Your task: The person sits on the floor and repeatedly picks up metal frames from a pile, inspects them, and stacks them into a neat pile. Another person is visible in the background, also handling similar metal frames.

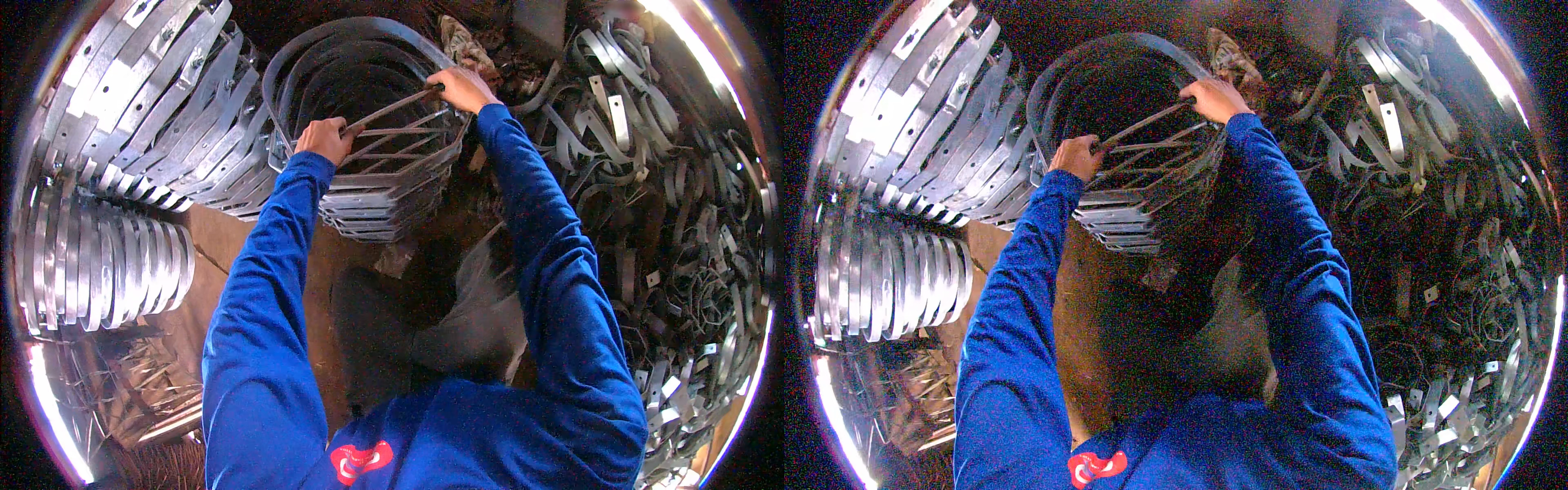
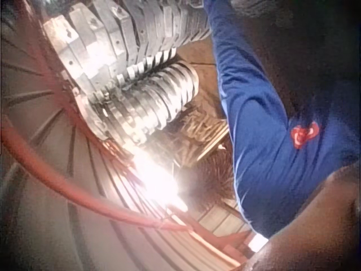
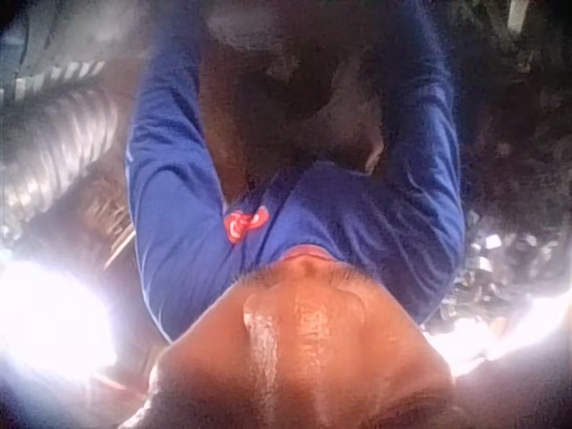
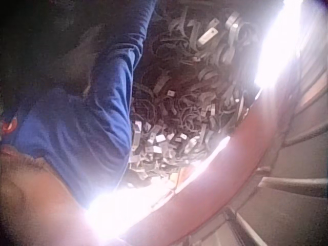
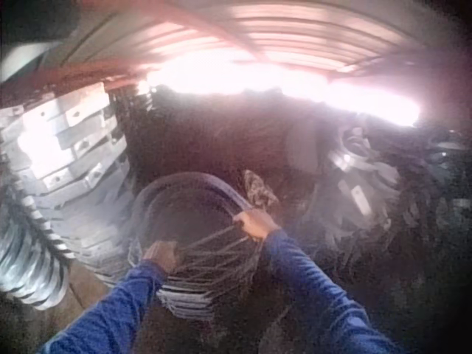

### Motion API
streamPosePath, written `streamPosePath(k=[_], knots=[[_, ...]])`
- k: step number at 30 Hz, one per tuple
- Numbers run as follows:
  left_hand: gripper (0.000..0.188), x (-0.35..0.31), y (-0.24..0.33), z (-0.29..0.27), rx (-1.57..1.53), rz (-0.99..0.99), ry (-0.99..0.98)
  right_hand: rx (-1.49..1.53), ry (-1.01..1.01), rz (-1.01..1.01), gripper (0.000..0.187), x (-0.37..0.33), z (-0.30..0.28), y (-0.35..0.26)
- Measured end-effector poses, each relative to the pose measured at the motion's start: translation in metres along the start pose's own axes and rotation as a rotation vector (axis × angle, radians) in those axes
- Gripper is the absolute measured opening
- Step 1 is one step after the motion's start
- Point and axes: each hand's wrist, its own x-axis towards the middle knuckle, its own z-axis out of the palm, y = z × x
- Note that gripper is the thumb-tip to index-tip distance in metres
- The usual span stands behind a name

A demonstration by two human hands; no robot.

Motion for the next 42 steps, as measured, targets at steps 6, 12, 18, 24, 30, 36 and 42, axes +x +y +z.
streamPosePath(k=[6, 12, 18, 24, 30, 36, 42], knots=[[0.048, 0.008, 0.013, -0.005, 0.196, 0.092, 0.259, -0.069, 0.183, -0.029, 0.032, 0.011, 0.004, 0.019], [0.029, -0.140, 0.020, -0.065, -0.487, -0.074, 0.681, 0.245, 0.079, -0.296, 0.039, 0.012, -0.034, -0.144], [0.031, -0.427, 0.022, 0.050, -0.594, -0.901, 0.425, 0.157, -0.142, -0.326, 0.046, -0.065, -0.030, -0.243], [0.041, -0.710, 0.045, 0.011, -0.148, -1.572, 0.422, -0.053, -0.182, -0.382, 0.066, -0.065, -0.005, -0.254], [0.063, -0.704, 0.108, -0.117, -0.719, -1.509, 0.436, -0.064, -0.366, -0.269, 0.074, 0.009, 0.016, -0.248], [0.073, -0.647, -0.001, -0.052, -0.432, -1.218, 0.444, 0.026, -0.227, -0.363, 0.065, 0.004, 0.045, -0.240], [0.048, -0.570, 0.005, -0.076, -0.396, -1.059, 0.399, -0.101, -0.028, -0.425, 0.064, 0.001, 0.061, -0.222]])
